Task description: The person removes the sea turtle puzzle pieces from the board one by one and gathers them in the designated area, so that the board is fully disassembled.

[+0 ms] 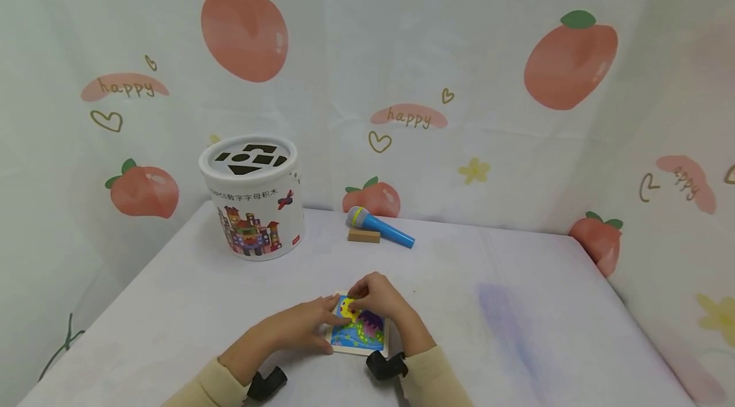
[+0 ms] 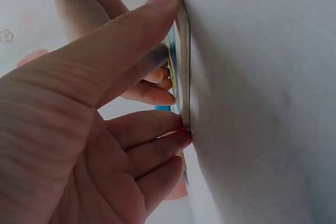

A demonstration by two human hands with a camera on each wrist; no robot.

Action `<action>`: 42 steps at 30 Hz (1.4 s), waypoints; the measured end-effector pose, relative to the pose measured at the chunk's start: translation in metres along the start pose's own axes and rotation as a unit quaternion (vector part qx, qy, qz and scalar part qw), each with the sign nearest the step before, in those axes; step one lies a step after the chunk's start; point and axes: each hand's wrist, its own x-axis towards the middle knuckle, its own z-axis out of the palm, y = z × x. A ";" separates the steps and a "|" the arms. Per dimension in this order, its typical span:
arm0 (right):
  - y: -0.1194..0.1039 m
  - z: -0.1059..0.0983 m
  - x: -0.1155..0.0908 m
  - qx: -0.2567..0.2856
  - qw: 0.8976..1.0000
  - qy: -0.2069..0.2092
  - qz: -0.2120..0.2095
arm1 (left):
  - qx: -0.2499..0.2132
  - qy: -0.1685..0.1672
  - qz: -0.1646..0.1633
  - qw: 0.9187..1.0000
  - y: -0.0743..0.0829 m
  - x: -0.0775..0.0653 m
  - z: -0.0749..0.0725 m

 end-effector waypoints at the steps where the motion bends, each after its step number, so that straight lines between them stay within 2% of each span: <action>1: 0.000 0.001 0.000 0.000 1.000 0.003 0.004 | -0.001 0.000 -0.001 1.000 0.000 0.000 0.000; 11: -0.004 0.007 -0.001 -0.024 0.999 0.023 0.014 | -0.004 0.004 0.002 1.000 -0.003 -0.001 0.004; 20: -0.004 0.007 -0.002 -0.041 0.999 0.025 -0.001 | -0.004 0.007 0.010 1.000 -0.002 -0.002 0.005; 28: -0.003 0.012 -0.002 -0.031 0.999 0.040 -0.003 | -0.008 0.008 0.007 1.000 -0.004 -0.001 0.007; 34: -0.006 0.016 -0.002 -0.030 0.998 0.054 0.003 | -0.019 0.006 0.017 1.000 -0.005 -0.003 0.007; 42: -0.006 0.015 -0.001 -0.024 0.998 0.047 0.024 | -0.017 0.005 0.012 1.000 -0.003 -0.003 0.006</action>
